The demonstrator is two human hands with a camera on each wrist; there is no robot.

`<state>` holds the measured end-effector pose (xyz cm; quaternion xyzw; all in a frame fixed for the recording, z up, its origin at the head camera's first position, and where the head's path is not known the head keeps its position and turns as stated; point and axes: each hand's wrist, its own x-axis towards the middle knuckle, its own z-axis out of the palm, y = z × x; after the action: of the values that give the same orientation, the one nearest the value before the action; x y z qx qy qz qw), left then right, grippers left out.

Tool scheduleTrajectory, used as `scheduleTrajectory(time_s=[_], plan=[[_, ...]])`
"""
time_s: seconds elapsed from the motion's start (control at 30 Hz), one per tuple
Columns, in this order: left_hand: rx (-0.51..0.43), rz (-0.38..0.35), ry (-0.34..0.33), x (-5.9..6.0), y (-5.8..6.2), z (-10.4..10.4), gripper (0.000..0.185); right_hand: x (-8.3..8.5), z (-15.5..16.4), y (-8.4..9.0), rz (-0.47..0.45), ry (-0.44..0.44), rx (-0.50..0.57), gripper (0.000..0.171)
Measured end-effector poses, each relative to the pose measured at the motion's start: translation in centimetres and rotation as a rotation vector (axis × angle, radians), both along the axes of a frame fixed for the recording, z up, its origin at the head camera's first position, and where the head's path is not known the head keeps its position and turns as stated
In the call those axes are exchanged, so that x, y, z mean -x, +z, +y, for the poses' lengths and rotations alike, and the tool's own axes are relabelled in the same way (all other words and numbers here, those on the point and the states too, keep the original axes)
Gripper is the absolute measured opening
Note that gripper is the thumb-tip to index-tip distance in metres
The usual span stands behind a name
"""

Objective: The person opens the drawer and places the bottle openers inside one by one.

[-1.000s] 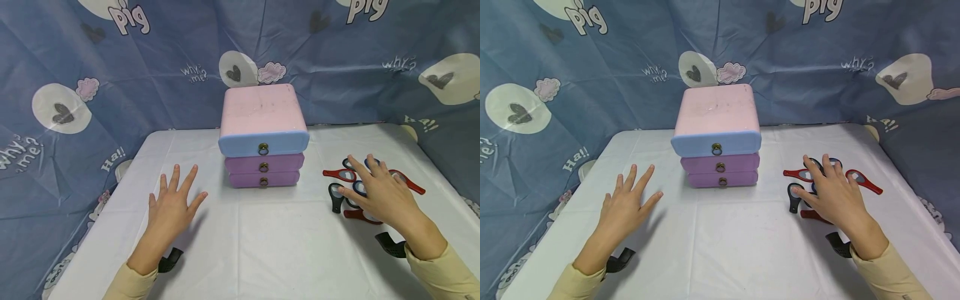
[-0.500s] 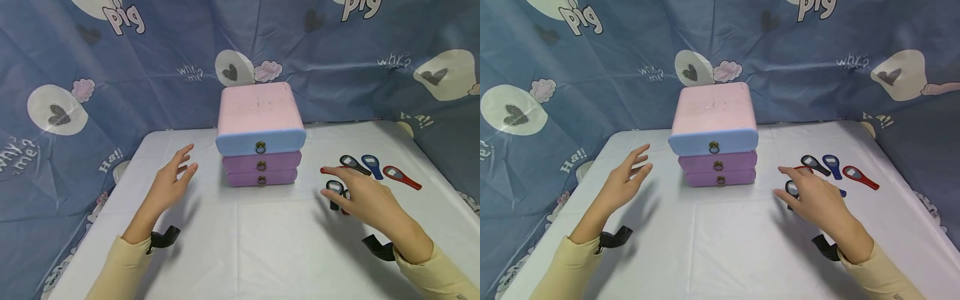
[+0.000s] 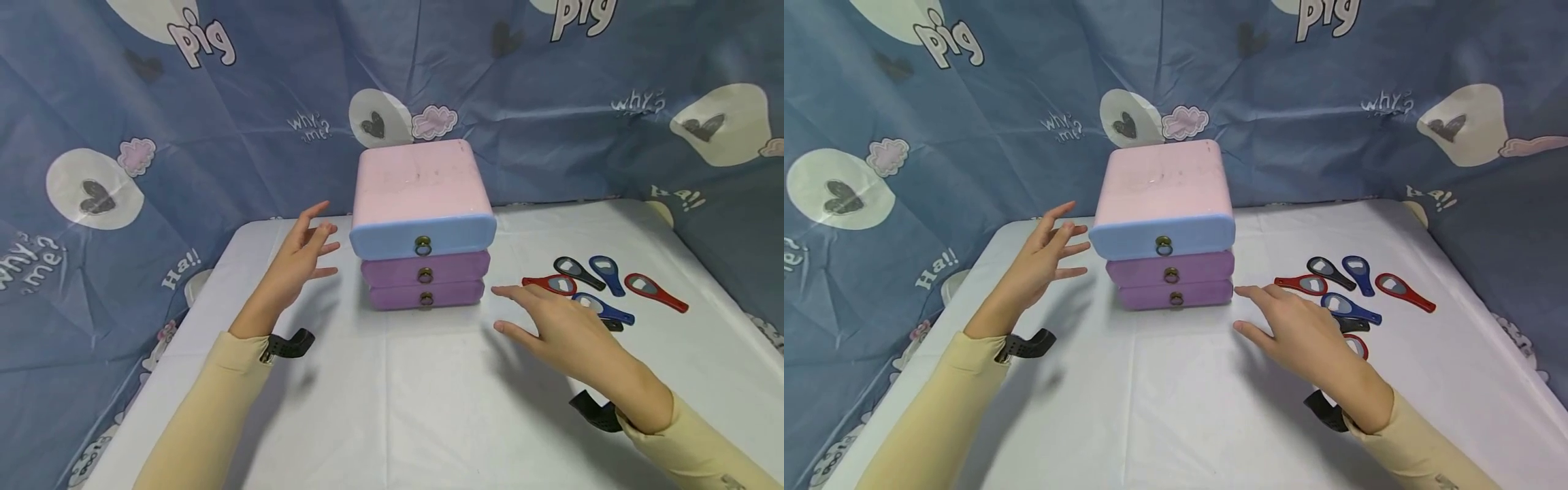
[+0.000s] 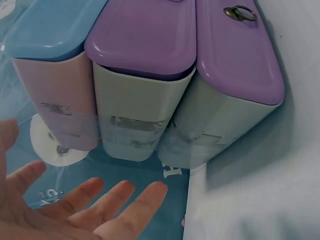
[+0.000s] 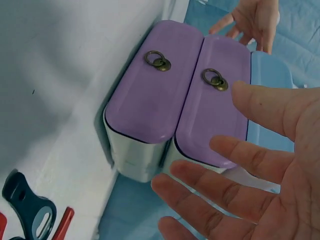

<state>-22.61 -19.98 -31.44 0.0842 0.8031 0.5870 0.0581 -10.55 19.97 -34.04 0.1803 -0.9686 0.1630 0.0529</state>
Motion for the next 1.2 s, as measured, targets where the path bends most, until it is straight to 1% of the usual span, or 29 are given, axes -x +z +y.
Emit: scheduleTrajectory(time_s=[0.13, 0.4, 0.6, 0.73, 0.93, 1.03, 1.2], plan=[[-0.028, -0.034, -0.036, 1.0, 0.1, 0.6, 0.063, 0.2, -0.4, -0.1, 0.008, 0.029, 0.009, 0.053], [-0.046, -0.111, -0.084, 2.3, 0.1, 2.3, 0.063, 0.5, -1.5, 0.1, 0.056, 0.088, -0.006, 0.055], [-0.078, -0.134, -0.129, 3.1, -0.1, 2.8, 0.064, 1.6, -3.1, 0.6, 0.074, 0.114, 0.0, 0.061], [-0.112, -0.151, -0.135, 3.3, 0.1, 2.9, 0.069, 2.3, -4.4, 0.5, 0.084, 0.148, 0.013, 0.069], [-0.135, -0.196, -0.111, 3.4, -0.1, 2.9, 0.074, 3.0, -6.0, 0.6, 0.124, 0.181, -0.005, 0.076], [-0.145, -0.218, -0.103, 3.6, 0.0, 2.8, 0.073, 3.3, -6.7, 0.8, 0.15, 0.195, -0.018, 0.077], [-0.165, -0.23, -0.118, 4.0, 0.4, 3.1, 0.073, 3.6, -7.5, 1.1, 0.199, 0.198, 0.001, 0.075]])
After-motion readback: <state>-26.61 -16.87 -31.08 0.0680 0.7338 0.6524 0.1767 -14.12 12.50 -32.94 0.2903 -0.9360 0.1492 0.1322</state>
